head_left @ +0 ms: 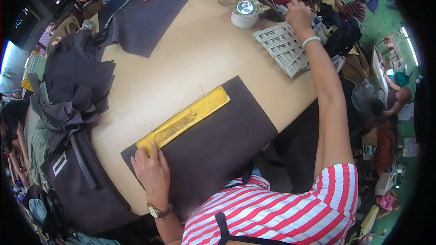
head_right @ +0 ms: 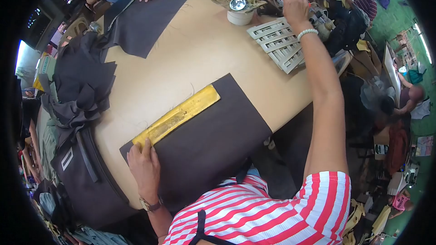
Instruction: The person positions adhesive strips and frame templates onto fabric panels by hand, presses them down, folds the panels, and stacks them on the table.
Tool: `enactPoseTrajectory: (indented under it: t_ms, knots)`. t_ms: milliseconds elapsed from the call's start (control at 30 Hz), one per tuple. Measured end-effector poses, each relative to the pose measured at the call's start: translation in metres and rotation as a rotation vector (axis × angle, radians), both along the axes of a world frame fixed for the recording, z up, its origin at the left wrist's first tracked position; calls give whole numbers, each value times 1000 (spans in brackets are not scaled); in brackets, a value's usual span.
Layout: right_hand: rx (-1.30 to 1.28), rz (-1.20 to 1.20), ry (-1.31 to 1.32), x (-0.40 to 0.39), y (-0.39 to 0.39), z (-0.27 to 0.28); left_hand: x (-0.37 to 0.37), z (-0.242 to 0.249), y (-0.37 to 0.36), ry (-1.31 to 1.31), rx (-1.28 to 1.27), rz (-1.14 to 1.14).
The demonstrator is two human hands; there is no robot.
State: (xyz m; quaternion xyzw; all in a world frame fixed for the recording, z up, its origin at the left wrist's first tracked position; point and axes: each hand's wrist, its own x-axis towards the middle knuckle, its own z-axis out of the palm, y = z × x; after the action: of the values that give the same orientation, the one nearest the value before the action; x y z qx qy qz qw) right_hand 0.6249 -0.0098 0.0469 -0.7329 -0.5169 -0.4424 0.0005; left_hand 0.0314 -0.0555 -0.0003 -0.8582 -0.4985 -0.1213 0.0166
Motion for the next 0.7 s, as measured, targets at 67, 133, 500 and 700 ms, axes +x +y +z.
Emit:
enactPoseTrajectory:
  t_ms: [67,133,500,700]
  knots:
    - [110,98,-139,-5,1,33,-1,1,1,-7,-2,-24]
    - [217,8,1,-3,4,59,-3,3,4,-21,-3,-49]
    - [298,695,2151,-253,-106,11,-33,8,56,-287,-374,-256]
    - [21,438,2329,-337,-115,-46,-39,4,76,-366,-605,-245]
